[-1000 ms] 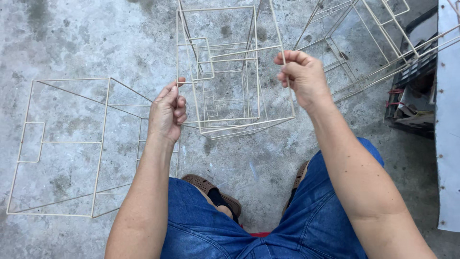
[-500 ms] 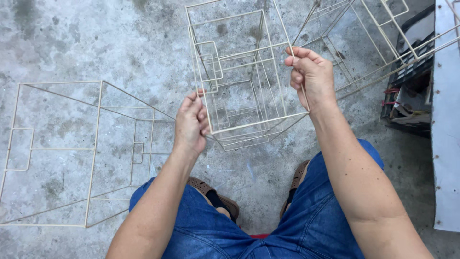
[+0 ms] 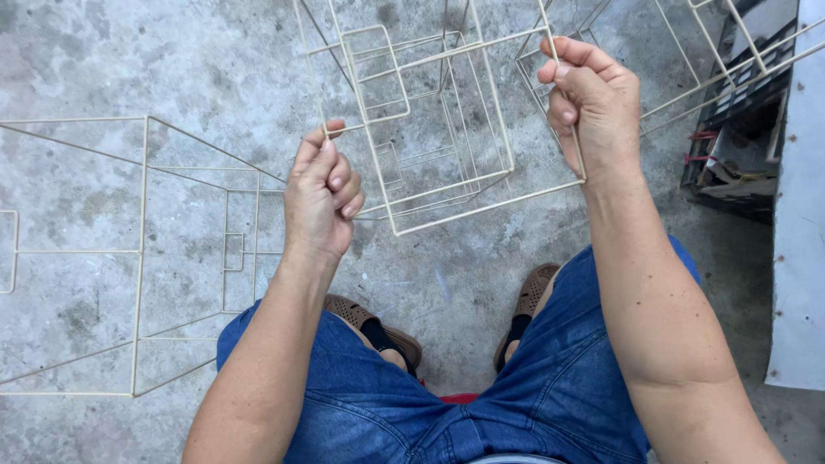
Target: The person sits on a low stool and assembles rectangular wire frame structures, twisting small wire ties by hand to fasten the joints of a frame. They turn the frame to reach different edges, then set the finished frame on the concrete floor with other completed frames and pick up another.
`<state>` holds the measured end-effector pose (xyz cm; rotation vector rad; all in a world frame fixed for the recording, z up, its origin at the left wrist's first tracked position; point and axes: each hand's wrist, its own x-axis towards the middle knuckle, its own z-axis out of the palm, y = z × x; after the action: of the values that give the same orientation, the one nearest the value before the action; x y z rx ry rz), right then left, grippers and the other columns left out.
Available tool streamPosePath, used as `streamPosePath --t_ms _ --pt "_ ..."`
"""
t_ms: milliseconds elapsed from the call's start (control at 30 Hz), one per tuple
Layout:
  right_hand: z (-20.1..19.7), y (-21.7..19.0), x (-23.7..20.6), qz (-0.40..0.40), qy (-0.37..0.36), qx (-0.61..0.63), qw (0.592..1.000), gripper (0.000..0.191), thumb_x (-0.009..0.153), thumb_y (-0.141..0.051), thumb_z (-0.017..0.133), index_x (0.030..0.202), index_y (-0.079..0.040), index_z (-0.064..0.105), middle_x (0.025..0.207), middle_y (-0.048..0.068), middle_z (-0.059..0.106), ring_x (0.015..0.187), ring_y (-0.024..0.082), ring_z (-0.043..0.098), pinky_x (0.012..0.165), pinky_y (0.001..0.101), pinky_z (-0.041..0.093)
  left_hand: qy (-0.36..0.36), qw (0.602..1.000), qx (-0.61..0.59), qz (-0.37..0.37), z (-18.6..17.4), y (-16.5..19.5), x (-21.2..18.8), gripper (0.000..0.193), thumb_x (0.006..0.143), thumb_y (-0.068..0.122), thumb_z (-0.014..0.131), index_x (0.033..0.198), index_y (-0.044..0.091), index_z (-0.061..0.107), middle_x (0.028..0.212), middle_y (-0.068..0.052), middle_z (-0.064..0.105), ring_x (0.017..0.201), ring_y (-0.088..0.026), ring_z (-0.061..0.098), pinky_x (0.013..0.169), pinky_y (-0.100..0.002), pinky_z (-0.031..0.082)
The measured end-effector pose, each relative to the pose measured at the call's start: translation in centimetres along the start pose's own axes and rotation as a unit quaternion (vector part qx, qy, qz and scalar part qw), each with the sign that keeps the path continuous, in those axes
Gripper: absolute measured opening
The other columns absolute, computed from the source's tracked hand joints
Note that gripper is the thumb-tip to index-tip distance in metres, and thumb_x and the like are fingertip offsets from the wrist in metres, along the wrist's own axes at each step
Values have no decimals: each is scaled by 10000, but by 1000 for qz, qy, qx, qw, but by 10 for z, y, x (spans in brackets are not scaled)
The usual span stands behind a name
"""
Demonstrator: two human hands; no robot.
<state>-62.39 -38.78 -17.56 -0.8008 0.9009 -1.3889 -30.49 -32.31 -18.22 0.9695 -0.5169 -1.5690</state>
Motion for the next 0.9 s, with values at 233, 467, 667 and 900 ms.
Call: streamPosePath --t_ms 233,467,667,900 --pt "4 16 0 26 3 -118 993 256 984 30 597 1229 20 670 925 65 729 569 45 535 507 188 423 -41 987 129 -92 12 -17 0 599 1065 499 298 1246 37 635 967 -73 718 854 -128 689 761 -279 629" --pt "13 20 -24 61 -90 -178 978 330 1027 -20 571 1355 -42 592 911 46 711 617 58 607 506 174 407 3 977 212 -32 -18 -2 19 954 875 748 449 1444 -18 475 1159 -149 666 967 -173 705 795 -343 639" --pt "9 10 -51 103 -176 -228 952 322 1034 -42 576 1351 -44 521 890 77 702 674 117 690 531 219 454 11 983 182 -2 -19 11 18 770 965 568 557 1517 47 433 978 -62 671 733 -94 619 602 -254 557" --pt "-42 -22 -39 95 -69 -235 965 337 1141 -228 509 1339 36 579 1119 147 703 907 212 724 791 338 611 -29 956 288 38 5 -8 -46 409 1057 218 512 1458 137 498 633 50 491 479 -38 426 395 -204 365"
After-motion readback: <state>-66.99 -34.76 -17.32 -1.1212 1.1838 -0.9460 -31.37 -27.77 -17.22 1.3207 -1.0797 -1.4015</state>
